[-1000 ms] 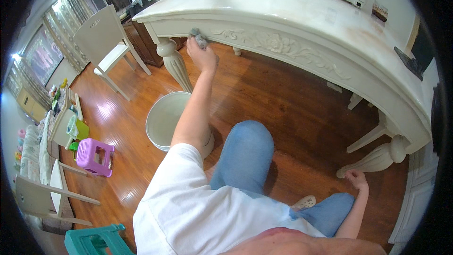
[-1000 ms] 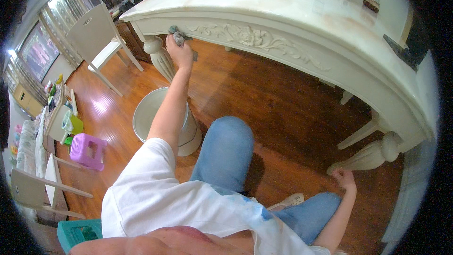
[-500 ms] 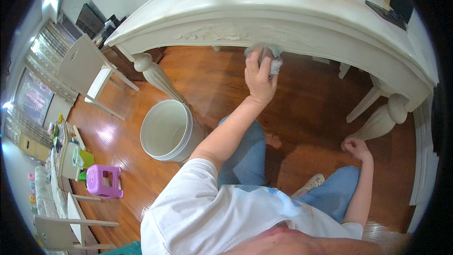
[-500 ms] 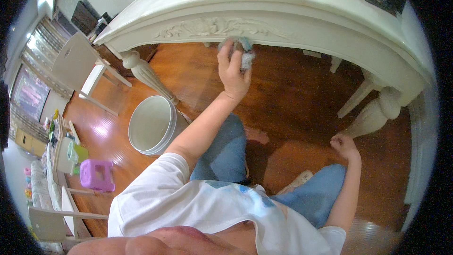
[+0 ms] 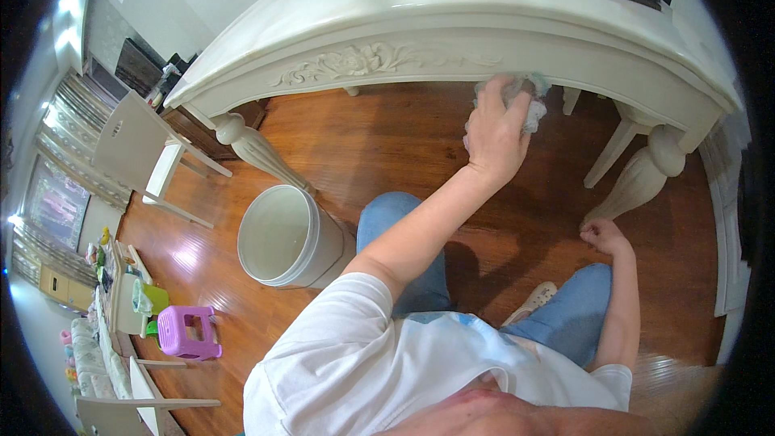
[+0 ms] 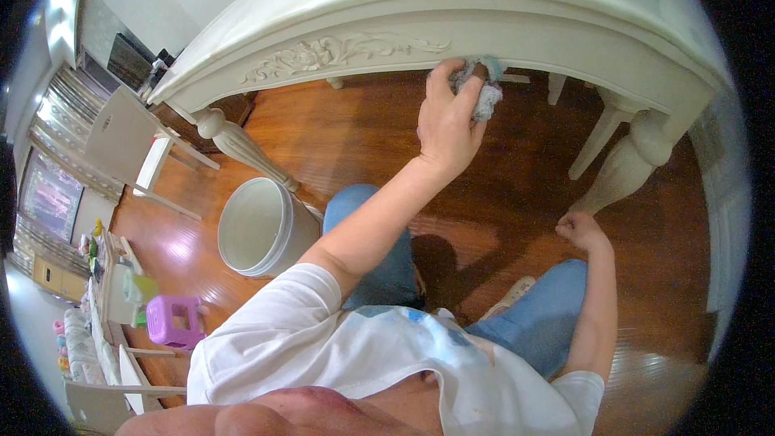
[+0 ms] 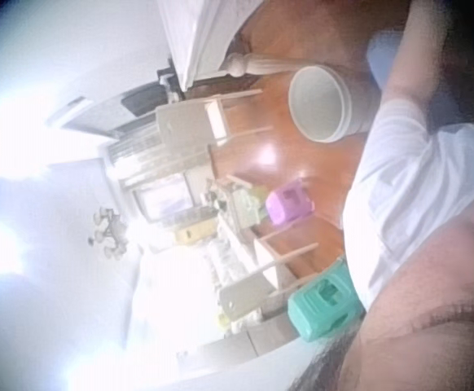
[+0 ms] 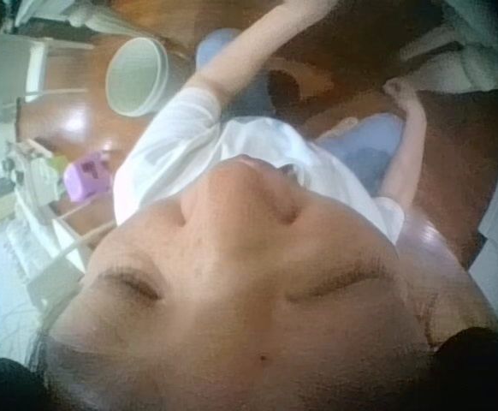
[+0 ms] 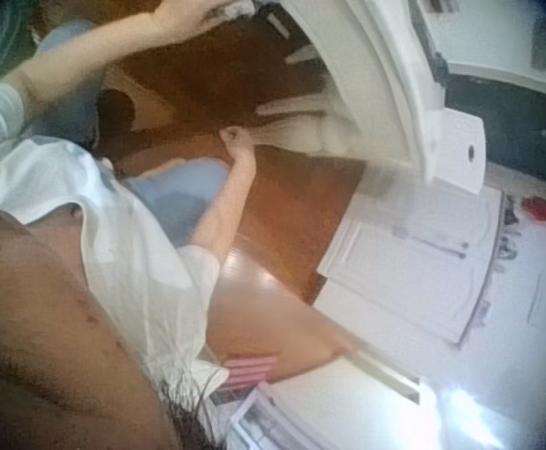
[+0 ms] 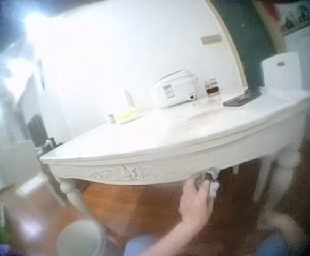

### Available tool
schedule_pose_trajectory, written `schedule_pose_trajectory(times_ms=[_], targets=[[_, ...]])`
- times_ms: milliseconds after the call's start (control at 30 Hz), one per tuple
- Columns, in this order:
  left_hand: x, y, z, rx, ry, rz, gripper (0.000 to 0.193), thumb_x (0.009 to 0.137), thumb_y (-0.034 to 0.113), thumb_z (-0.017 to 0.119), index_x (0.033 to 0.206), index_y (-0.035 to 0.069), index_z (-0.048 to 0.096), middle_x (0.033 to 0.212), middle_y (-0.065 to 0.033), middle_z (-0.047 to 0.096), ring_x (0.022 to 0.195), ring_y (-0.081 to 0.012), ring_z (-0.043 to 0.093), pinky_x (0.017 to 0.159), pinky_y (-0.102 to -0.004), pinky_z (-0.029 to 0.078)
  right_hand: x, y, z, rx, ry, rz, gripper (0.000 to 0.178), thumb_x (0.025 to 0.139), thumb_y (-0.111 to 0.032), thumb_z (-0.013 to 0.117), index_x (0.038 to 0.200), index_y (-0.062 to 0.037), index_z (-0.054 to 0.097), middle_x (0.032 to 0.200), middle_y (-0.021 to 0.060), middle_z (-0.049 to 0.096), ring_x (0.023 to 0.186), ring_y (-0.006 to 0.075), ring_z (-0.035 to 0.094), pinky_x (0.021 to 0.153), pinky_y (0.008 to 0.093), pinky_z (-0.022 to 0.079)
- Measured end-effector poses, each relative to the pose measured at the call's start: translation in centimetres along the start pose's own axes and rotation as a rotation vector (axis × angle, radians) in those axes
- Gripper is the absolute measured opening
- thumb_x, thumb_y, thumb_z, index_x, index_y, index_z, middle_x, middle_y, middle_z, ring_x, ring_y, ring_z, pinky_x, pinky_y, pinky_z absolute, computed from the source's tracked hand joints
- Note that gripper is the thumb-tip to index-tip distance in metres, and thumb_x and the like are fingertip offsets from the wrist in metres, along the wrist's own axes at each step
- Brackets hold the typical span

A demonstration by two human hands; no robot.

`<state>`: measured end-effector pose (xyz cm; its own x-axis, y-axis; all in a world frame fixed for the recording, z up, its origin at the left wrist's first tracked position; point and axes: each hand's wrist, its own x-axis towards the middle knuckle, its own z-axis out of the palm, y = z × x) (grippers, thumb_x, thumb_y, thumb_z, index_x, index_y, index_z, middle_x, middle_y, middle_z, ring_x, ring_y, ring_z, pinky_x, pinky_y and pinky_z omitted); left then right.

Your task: The person kneels on the floor and wipes a white table with a cloth, cleaning the tabletop, legs, and base. They use a bucket of water nearby and continue wiping different parts of the table throughout the clip.

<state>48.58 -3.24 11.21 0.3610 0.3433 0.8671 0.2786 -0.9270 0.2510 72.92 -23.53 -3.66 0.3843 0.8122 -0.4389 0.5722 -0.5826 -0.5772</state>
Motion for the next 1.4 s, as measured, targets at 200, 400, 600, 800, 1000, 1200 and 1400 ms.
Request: schedule_pose_trajectory(times_ms=[200,400,600,800,1000,1200,1400], targets=[[-0.2,-2.0,-4.0,-0.186,0.201,-0.042,0.041,0.064,-0.004,0.063,0.104,0.0,0.058,0.112,-0.0186,0.047,0.107,-0.0357,0.047,0.094,-0.0414,0.038,-0.7,0.5,0.0,-0.154,0.109,-0.105,0.028,0.082,-0.021,0.068,0.1,-0.0004,0.064,0.092,0.0162,0.066,0.085,0.0274,0.063,0.076,0.0368,0.049],[3.4,-9.9,-9.8,-0.265,0.848,-0.333,0.051,0.086,0.009,0.061,0.128,-0.001,0.034,0.118,-0.0141,0.044,0.104,-0.0238,0.047,0.092,-0.0372,0.039,-0.1,0.9,0.3,-0.108,0.088,-0.118,0.03,0.081,-0.023,0.068,0.1,-0.0004,0.064,0.094,0.0177,0.066,0.089,0.0296,0.063,0.078,0.0373,0.05],[5.5,-9.4,-6.2,0.02,0.775,-0.193,0.074,0.079,0.006,0.059,0.135,-0.012,0.015,0.134,-0.0291,0.025,0.127,-0.0368,0.027,0.109,-0.0444,0.018,-0.4,-1.8,0.4,-0.111,0.089,-0.165,0.031,0.08,-0.023,0.069,0.101,-0.0003,0.064,0.096,0.0175,0.065,0.09,0.0299,0.063,0.078,0.0372,0.05],[4.5,-3.0,-1.4,-0.051,0.564,-0.115,0.08,0.076,-0.002,0.056,0.139,-0.01,0.008,0.14,-0.0327,0.012,0.131,-0.0459,0.016,0.109,-0.0517,0.011,-1.3,-2.9,1.4,-0.187,0.091,-0.174,0.028,0.08,-0.019,0.068,0.101,-0.0003,0.064,0.095,0.0171,0.066,0.09,0.03,0.062,0.078,0.0376,0.049],[4.5,0.2,-0.1,-0.116,0.416,-0.023,0.083,0.069,-0.008,0.06,0.139,-0.006,0.015,0.133,-0.0336,0.015,0.121,-0.049,0.025,0.105,-0.0496,0.02,-1.9,-3.4,1.3,-0.183,0.082,-0.164,0.03,0.08,-0.02,0.068,0.102,0.0001,0.064,0.098,0.019,0.065,0.091,0.0319,0.062,0.08,0.0384,0.049],[5.0,2.5,1.5,-0.144,0.332,0.048,0.087,0.063,-0.008,0.063,0.139,-0.005,0.021,0.124,-0.0299,0.026,0.112,-0.0469,0.034,0.101,-0.0477,0.028,-2.3,-3.6,1.3,-0.107,0.065,-0.139,0.032,0.08,-0.024,0.068,0.1,0.0002,0.063,0.099,0.02,0.064,0.089,0.0348,0.062,0.078,0.0407,0.049],[5.4,5.4,3.9,-0.29,0.098,0.182,0.082,0.061,-0.006,0.065,0.137,0.005,0.036,0.12,-0.0246,0.038,0.11,-0.043,0.04,0.091,-0.0458,0.038,-1.5,-1.9,1.4,-0.202,0.08,-0.178,0.031,0.081,-0.024,0.065,0.101,0.0001,0.063,0.103,0.021,0.062,0.095,0.0375,0.059,0.084,0.0416,0.048]])
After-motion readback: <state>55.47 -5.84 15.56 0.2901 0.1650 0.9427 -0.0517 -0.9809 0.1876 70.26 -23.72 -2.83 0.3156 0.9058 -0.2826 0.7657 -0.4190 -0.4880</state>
